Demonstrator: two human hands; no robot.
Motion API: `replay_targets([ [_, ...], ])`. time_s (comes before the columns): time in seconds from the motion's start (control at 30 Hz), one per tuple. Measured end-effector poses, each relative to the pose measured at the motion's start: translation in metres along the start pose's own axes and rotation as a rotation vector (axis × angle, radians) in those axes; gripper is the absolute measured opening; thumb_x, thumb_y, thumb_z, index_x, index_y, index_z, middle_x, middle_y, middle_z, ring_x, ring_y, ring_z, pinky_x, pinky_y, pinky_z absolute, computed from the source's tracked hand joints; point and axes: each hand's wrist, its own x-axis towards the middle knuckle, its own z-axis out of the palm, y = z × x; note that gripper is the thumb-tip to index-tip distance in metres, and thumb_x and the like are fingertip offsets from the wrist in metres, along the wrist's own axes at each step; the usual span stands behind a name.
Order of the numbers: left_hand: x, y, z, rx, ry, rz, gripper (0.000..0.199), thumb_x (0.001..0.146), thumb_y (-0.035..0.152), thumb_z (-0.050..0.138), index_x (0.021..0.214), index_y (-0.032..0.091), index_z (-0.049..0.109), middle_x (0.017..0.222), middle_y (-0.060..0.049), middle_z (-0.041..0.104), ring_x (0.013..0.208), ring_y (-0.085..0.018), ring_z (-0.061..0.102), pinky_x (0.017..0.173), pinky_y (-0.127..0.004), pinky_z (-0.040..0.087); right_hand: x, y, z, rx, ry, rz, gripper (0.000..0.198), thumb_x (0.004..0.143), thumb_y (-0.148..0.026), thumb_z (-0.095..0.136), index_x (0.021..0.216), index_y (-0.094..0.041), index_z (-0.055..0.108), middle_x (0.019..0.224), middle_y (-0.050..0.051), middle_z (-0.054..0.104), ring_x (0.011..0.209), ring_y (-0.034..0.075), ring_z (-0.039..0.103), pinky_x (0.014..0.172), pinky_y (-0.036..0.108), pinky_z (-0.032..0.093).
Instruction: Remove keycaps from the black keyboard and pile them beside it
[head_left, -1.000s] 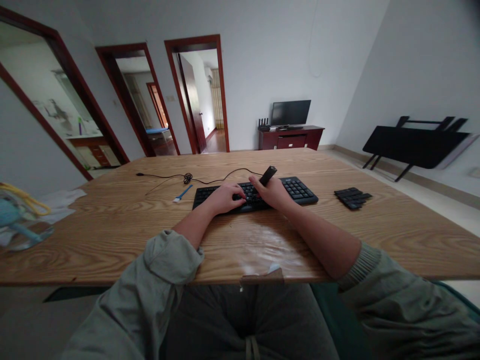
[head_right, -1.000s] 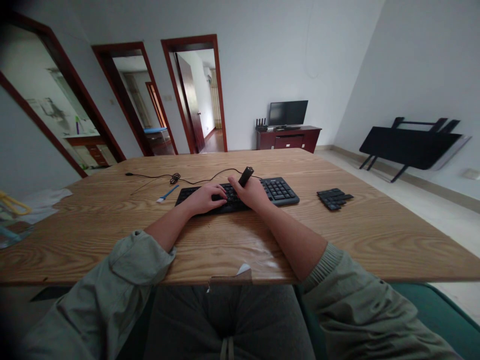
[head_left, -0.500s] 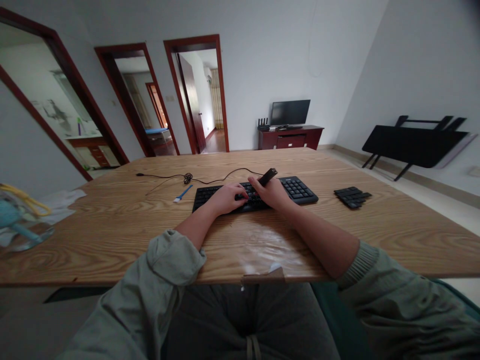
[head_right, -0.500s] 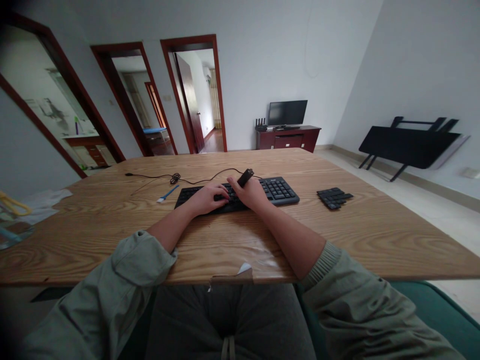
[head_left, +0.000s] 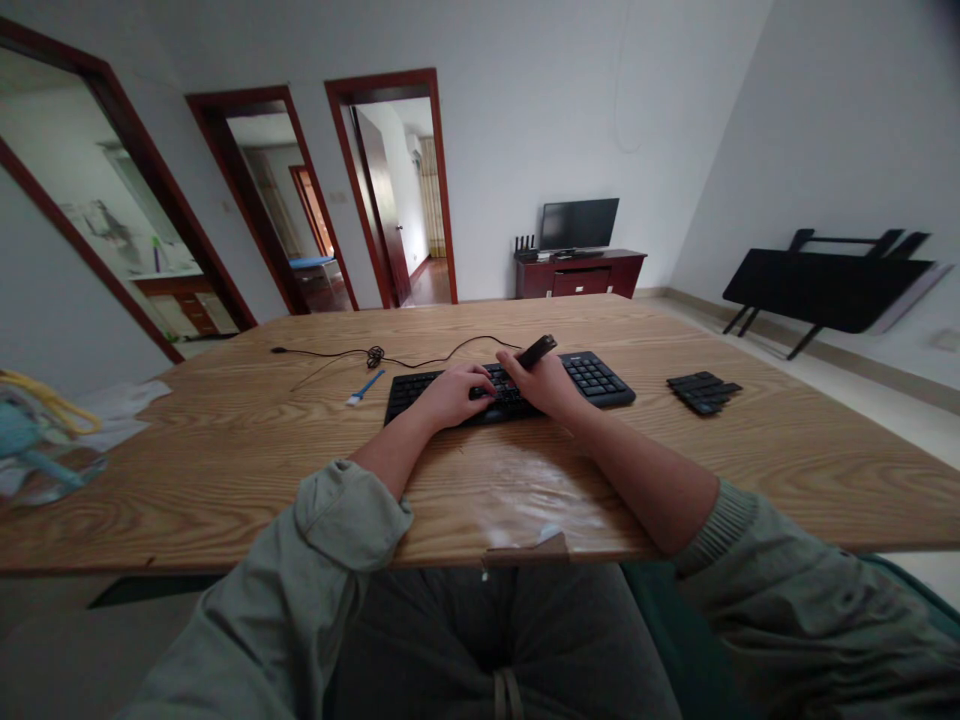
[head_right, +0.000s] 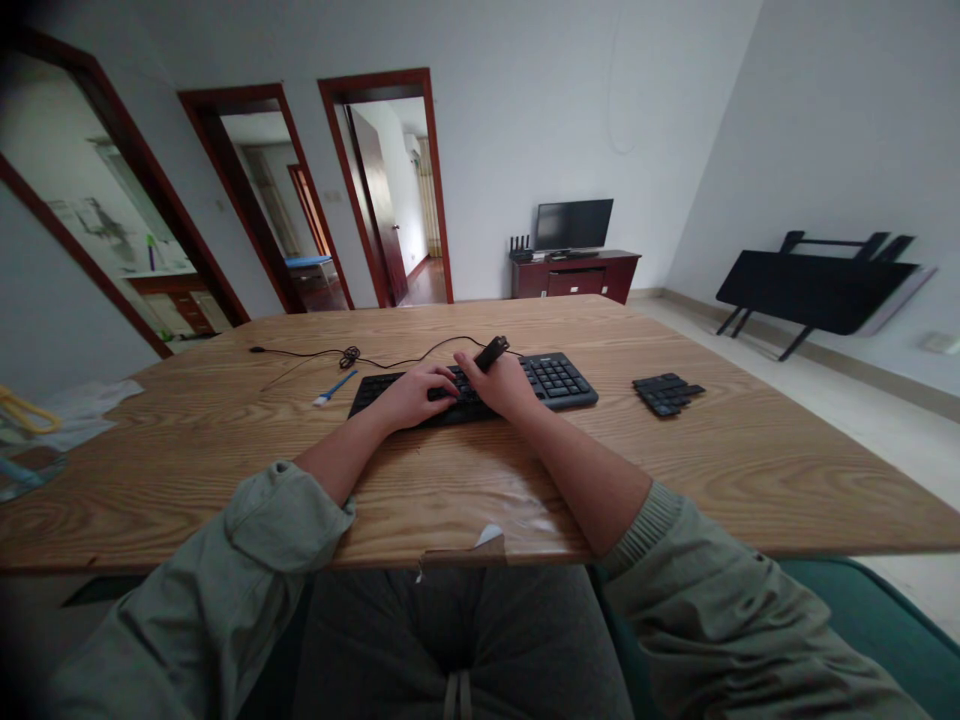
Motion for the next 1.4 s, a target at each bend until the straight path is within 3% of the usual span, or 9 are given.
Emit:
replay_targets([
  [0.37,0.001,0.002,0.0,0.03,0.015,-0.01,0.013,0.082,0.022,0.064,0.09,0.021,0.075,0.111,-0.007,0.066,0.106,-0.021,0.061,0.102,-0.037,0.046,0.003,0.005,0.0,0.026,-0.036,0.07,0.054,0.091,-0.063,0.039,0.065,-0.019,0.056,0.062,0.004,0.06,0.063,0.017,0.057,0.062,0.026,0.038],
  [0.7,0.003,0.004,0.001,0.002,0.012,0.0,0.015,0.081,0.018,0.064,0.09,0.02,0.075,0.112,-0.008,0.065,0.108,-0.021,0.06,0.102,-0.038,0.046,0.003,0.001,0.0,0.057,-0.023,0.124,0.047,0.088,-0.06,0.047,0.073,-0.018,0.062,0.063,0.007,0.062,0.064,0.02,0.057,0.062,0.028,0.039],
  [1.0,0.003,0.001,0.003,0.014,0.016,0.007,0.015,0.082,0.019,0.062,0.091,0.021,0.074,0.113,-0.007,0.065,0.109,-0.021,0.059,0.104,-0.038,0.044,0.005,-0.004,-0.002,-0.038,-0.044,0.134,0.049,0.091,-0.058,0.041,0.069,-0.018,0.058,0.063,0.006,0.061,0.061,0.017,0.055,0.059,0.026,0.036],
  [1.4,0.003,-0.001,0.003,-0.004,-0.001,0.025,0.013,0.082,0.02,0.063,0.087,0.021,0.075,0.112,-0.007,0.065,0.107,-0.02,0.06,0.101,-0.037,0.046,0.002,-0.003,-0.001,0.004,-0.082,0.037,0.046,0.092,-0.054,0.042,0.066,-0.019,0.057,0.064,0.004,0.06,0.063,0.017,0.054,0.062,0.027,0.038],
])
